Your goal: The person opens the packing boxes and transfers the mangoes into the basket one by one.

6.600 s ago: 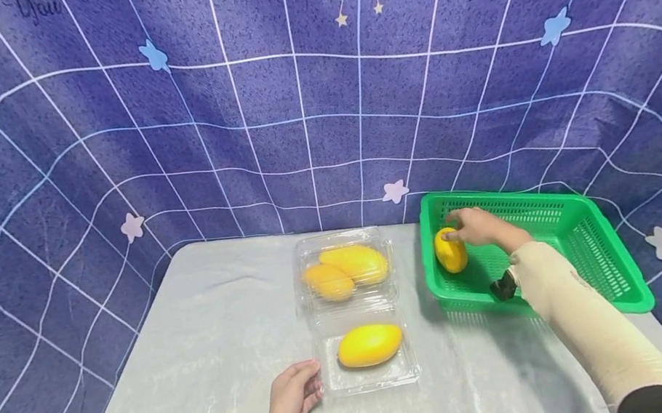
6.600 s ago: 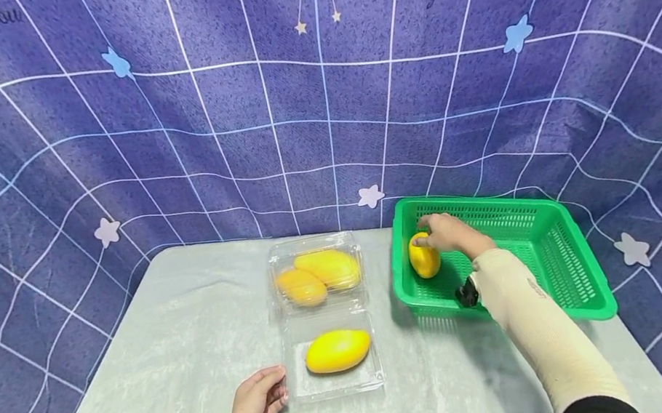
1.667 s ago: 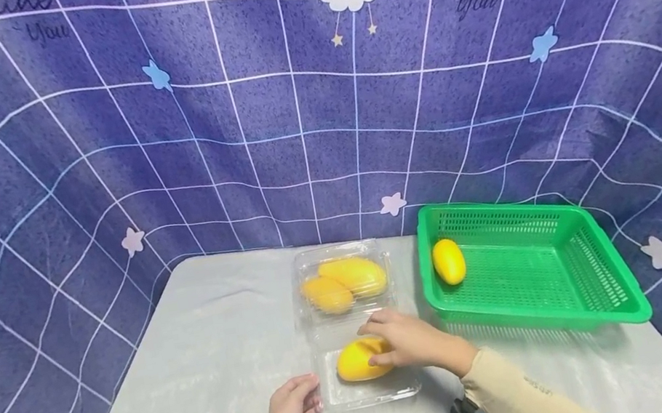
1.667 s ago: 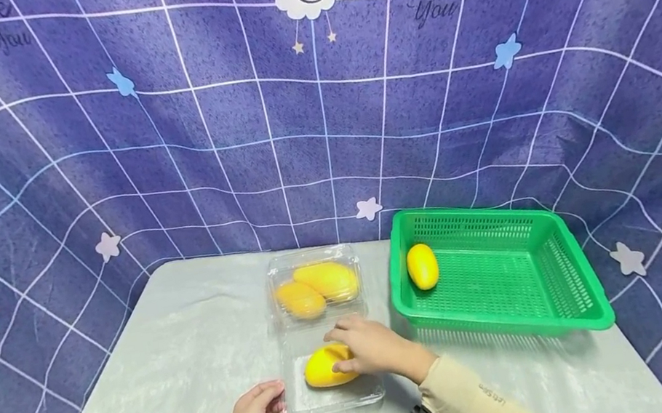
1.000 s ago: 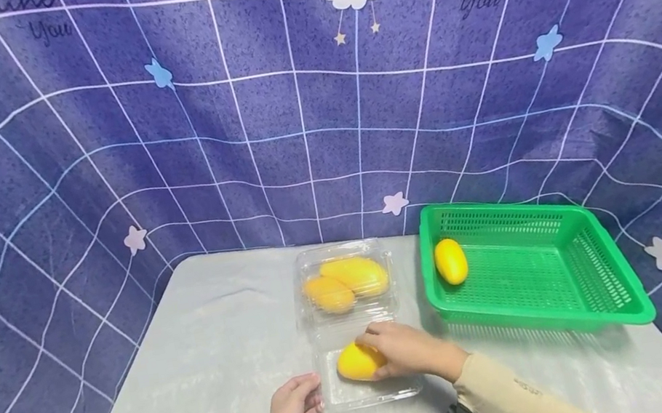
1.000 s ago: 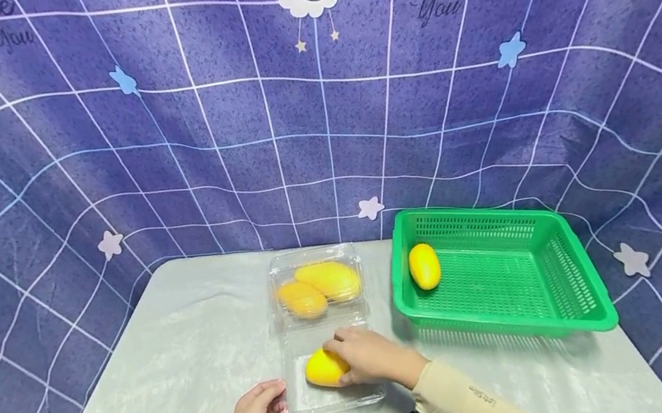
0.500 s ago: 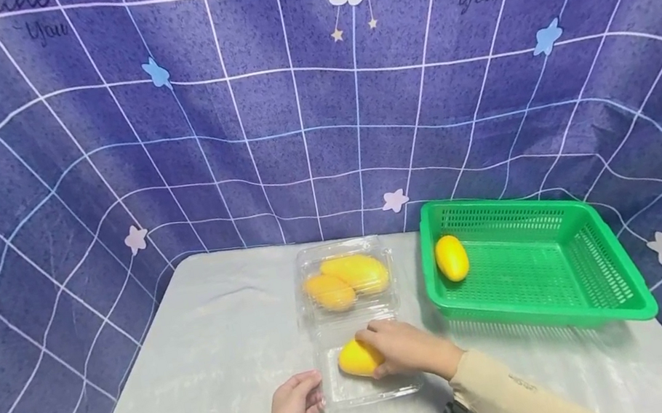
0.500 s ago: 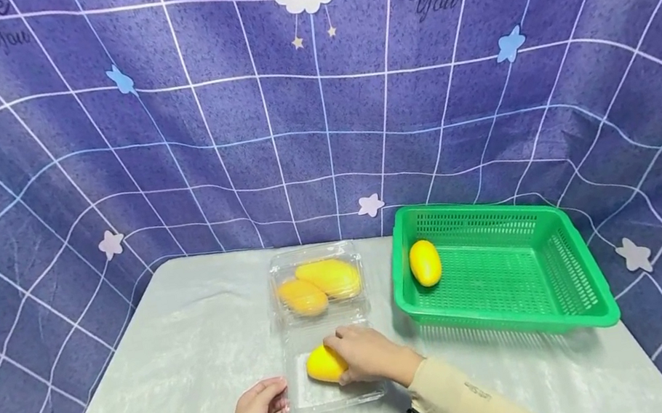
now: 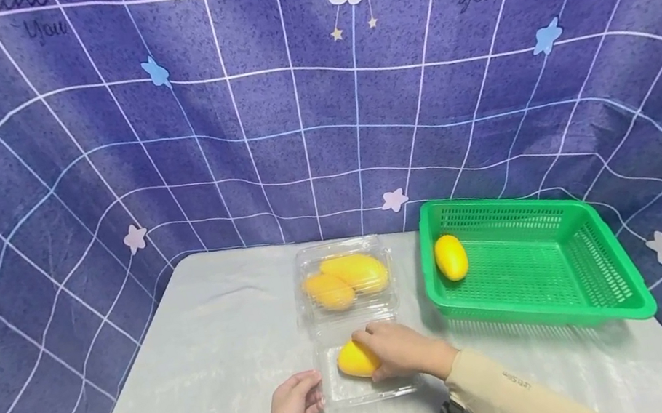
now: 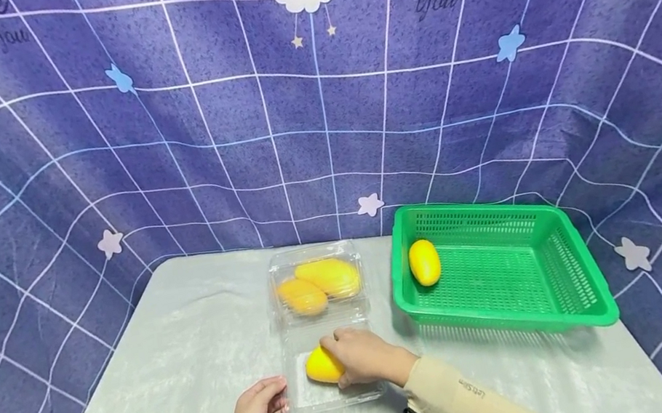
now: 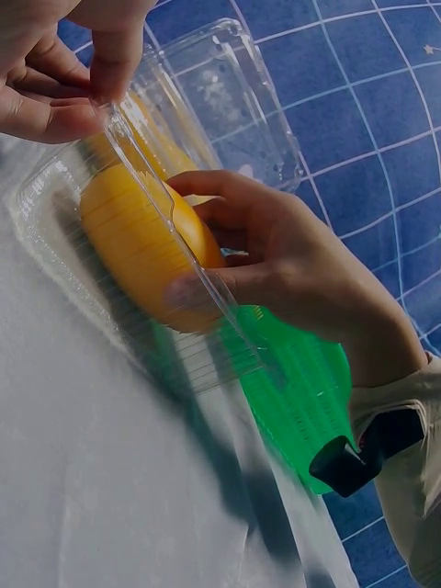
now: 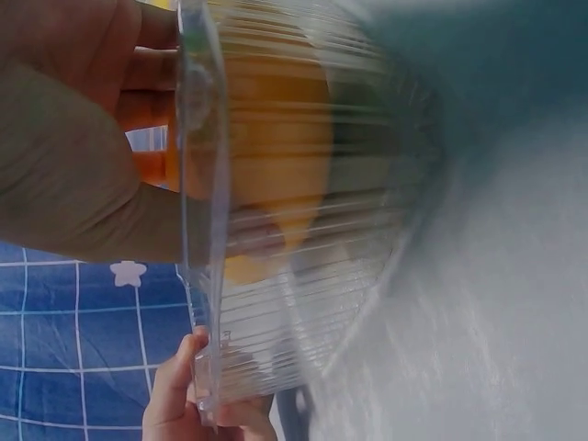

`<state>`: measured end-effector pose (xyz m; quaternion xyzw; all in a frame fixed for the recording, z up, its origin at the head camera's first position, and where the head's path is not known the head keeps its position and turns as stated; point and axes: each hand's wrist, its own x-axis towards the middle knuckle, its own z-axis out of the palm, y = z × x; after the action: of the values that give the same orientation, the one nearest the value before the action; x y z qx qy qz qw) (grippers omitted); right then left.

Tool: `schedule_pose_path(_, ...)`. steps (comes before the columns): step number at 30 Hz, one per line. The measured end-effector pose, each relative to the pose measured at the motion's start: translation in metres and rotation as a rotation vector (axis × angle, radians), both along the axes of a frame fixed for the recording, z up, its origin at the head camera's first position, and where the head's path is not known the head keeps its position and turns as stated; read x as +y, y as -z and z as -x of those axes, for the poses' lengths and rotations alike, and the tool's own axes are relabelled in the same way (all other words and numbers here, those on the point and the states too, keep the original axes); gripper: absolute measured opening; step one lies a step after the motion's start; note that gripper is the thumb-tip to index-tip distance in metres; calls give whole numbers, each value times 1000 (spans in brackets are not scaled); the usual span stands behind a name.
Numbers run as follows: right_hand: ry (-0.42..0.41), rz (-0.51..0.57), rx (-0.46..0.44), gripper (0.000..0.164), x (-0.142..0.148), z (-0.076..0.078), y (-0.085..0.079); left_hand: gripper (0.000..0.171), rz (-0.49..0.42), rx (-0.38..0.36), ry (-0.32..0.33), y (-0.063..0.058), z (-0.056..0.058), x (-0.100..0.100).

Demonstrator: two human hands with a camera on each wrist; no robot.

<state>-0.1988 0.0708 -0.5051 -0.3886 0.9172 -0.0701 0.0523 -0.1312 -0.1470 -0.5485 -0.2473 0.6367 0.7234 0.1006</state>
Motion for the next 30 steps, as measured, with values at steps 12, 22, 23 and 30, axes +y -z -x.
schedule_pose_path(12,-21,22,-37,69,3,6,1,37,-17,17,7,0,0,-1)
schedule_pose_path(22,2,50,-75,68,3,6,1,35,-11,17,-1,1,-1,0)
schedule_pose_path(23,5,52,-80,69,4,6,1,35,-10,14,-3,1,-1,0)
schedule_pose_path(30,8,67,-101,69,5,4,-3,38,-13,1,-4,0,0,0)
